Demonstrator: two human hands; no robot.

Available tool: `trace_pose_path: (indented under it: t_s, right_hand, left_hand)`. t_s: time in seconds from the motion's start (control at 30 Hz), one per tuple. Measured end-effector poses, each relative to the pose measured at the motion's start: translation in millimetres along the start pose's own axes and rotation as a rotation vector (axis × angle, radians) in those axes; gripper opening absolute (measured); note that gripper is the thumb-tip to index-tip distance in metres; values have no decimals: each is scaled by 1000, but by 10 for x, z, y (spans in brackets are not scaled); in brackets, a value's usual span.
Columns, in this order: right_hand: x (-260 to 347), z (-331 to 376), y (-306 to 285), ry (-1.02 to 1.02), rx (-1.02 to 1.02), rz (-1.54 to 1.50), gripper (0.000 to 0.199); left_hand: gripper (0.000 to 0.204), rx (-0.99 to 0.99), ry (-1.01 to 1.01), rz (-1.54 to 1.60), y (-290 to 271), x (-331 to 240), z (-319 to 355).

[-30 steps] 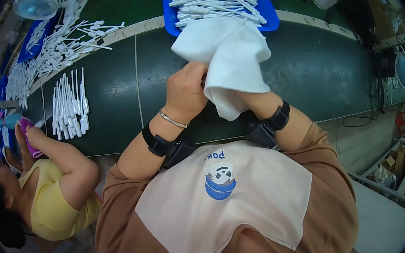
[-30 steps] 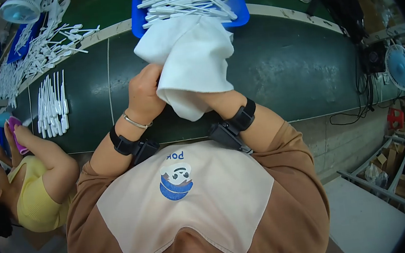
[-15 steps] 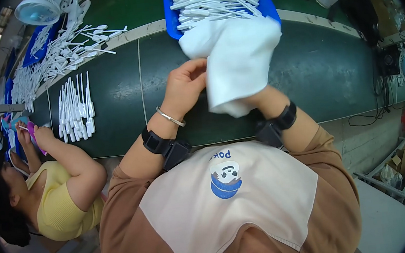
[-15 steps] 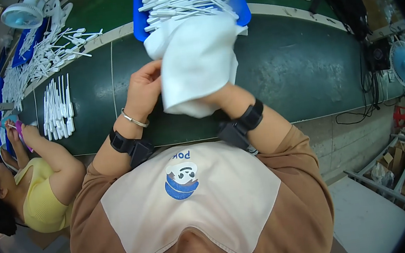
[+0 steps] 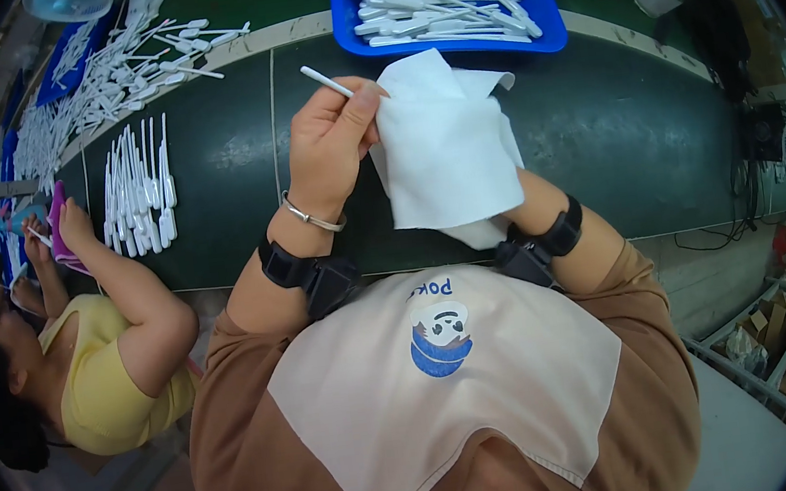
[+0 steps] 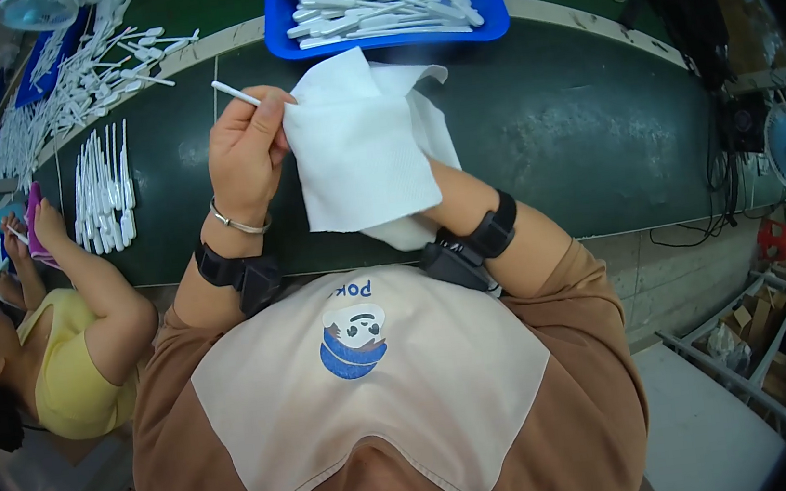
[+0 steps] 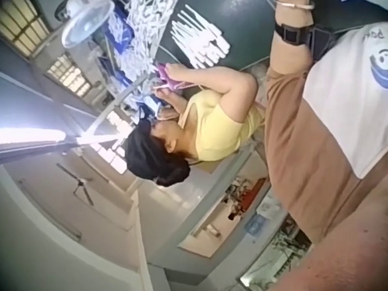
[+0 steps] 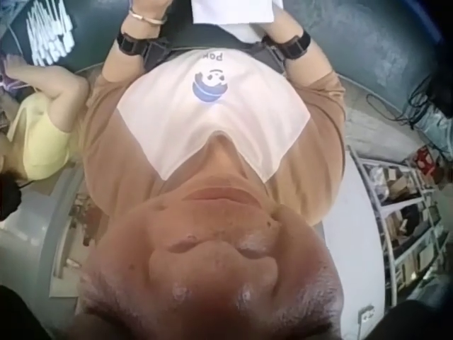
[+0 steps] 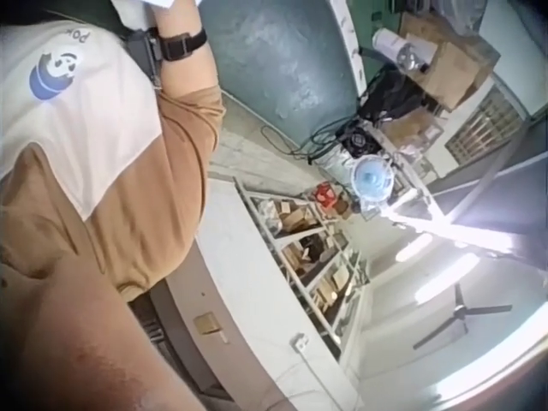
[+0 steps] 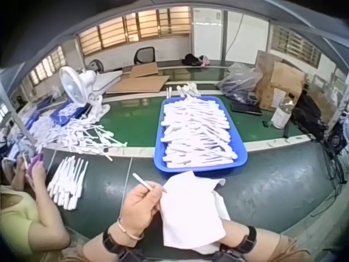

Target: The person picks up a plastic stick from a tray, wipes it with a cloth, and places it on the table, repeating this process for several sticks.

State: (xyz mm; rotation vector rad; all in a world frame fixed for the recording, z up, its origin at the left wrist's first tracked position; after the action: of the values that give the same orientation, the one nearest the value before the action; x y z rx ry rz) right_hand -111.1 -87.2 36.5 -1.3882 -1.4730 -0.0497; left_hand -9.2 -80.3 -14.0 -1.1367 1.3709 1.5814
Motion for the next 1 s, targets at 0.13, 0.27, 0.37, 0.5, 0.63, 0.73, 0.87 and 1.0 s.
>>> trace_pose_path:
  t_s: [0.13,0.27,0.37,0.5,0.63,0.73,0.87,1.0]
  right_hand:
    - [212,-122,-55,-191,9,401,18]
    - [-36,-4,-176,-129,-38,436,15]
    - [-207,74,-239,-61,-146,272,14]
    - [-69,-55,-131,-40,-87,132,14]
    - [-250,0,54,72,65,139,14]
    - [93,-37,-90,-128,17,318,22]
    - [57,38,-175,-121,-55,461,19]
    - [-140,217,-405,-112,-264,306,22]
  left_hand:
    - [15,-90,148,231,-250,-146,-51]
    - [18,-33,132,376,-379,-221,-130]
    - [17,-32,118,285,-248,-174,-72]
    - [16,59,186,-103,106,-109,105]
    - [14,124,187,-194,213,-103,159]
    - [13,100,172,-86,142,-139,147]
    - [12,38,233,148,-137,-277,63]
    - [12,10,304,325,-270,-372,-5]
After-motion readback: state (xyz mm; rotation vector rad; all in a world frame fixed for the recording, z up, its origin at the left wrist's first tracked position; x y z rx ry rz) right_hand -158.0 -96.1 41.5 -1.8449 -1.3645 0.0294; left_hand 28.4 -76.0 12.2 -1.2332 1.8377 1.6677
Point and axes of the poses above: each hand's wrist, its own z-axis away from the middle knuckle, its own y-axis out of the palm, x = y × z, the point moved 9 cm from there along -z, towards the middle knuckle, and after that the axes turned 1 degree about z, right-handed, at the moved point
